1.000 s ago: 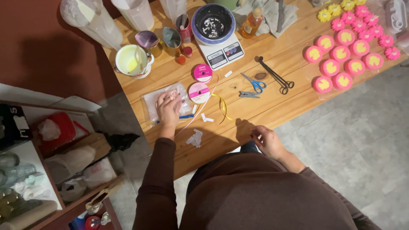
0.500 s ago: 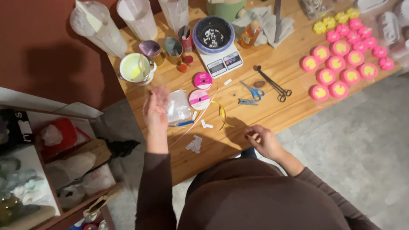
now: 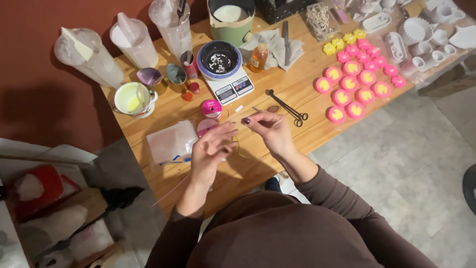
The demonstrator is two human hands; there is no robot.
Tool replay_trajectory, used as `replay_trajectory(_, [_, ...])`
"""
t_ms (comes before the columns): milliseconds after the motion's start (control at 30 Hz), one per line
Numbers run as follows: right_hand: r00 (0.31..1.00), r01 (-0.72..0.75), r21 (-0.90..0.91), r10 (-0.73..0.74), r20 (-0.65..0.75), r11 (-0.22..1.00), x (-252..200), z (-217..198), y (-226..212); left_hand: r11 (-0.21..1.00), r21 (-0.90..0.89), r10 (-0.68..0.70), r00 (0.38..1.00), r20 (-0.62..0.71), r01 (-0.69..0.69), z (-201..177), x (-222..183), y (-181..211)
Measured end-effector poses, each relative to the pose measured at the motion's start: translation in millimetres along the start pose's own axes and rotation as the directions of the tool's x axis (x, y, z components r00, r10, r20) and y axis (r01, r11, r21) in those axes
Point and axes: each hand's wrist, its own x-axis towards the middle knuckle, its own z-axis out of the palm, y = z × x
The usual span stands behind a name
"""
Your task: Measuring ribbon, cutting it, and packaging small yellow decorative items into bags.
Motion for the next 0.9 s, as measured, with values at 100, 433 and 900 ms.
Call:
replay_trajectory(100, [0.999, 0.038, -0.021, -0.039, -0.034, 0.999, -8.2, -2.5, -10.1, 0.991, 0.130, 0.052, 0.977, -0.207, -0.025, -1.5, -4.3, -23.0])
replay_trajectory(433, [0.992, -0.069, -0.002, 0.068, 0.110, 0.998, -25.5, -5.2, -49.2, 0.996, 0.075, 0.067, 0.945, -0.320, -0.045, 12.7, -1.0, -18.3])
replay_trajectory(900, [0.990, -0.049, -0.110, 0.063, 0.130, 0.993, -23.9, -15.9, -60.6, 0.979, 0.139, 0.169, 0.979, -0.118, -0.152, 13.9, 15.6, -12.2])
